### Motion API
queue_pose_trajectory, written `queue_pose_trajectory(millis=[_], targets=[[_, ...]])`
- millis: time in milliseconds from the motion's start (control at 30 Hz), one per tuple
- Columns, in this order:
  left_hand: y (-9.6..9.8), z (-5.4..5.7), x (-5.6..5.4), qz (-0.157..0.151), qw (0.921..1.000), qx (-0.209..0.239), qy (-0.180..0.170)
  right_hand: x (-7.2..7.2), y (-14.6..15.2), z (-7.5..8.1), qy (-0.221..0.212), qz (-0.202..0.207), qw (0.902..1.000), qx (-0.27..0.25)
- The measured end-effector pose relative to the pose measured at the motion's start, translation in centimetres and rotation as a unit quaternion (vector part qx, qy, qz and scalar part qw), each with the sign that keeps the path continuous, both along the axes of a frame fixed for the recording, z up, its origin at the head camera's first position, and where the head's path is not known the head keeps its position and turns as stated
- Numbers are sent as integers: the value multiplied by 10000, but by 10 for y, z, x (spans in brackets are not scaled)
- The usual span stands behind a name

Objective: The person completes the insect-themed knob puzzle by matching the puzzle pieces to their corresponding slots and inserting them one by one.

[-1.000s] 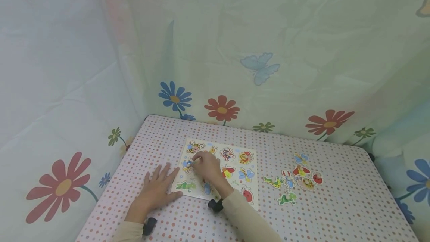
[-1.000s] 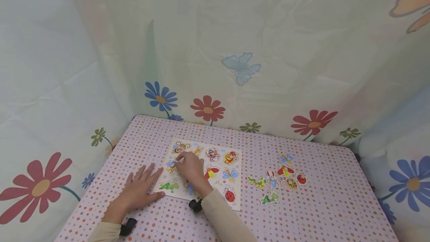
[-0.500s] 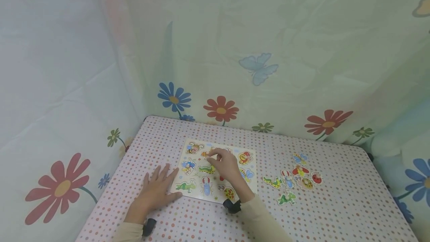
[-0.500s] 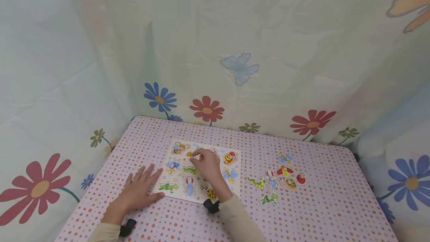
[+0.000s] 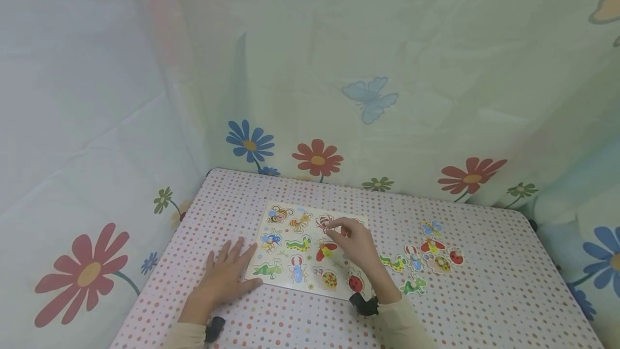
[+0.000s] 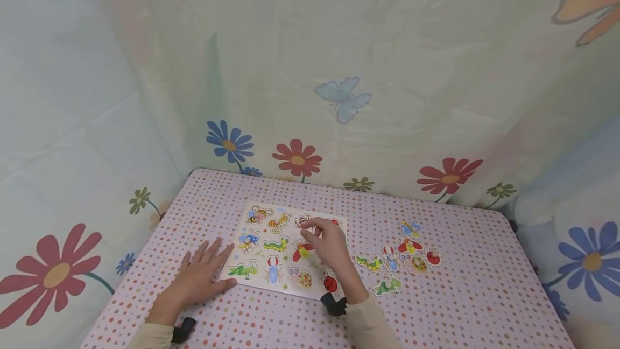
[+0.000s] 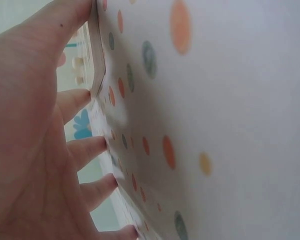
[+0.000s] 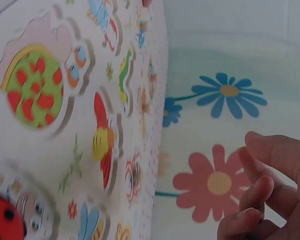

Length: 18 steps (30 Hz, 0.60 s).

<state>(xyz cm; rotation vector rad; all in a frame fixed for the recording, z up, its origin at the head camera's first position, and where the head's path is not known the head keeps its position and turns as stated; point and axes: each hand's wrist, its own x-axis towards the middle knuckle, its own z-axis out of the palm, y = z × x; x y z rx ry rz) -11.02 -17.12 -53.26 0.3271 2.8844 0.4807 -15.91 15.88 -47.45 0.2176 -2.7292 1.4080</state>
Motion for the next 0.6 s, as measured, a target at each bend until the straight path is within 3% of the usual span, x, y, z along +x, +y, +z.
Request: queue_pose_trajectory(millis=[300, 600], targets=[[0, -1, 0, 20, 10000, -1, -10, 11, 44, -1, 31, -297, 9995, -66], [-1, -5, -2, 19, 10000, -14, -14, 21, 89, -5, 413, -322, 9986, -94]])
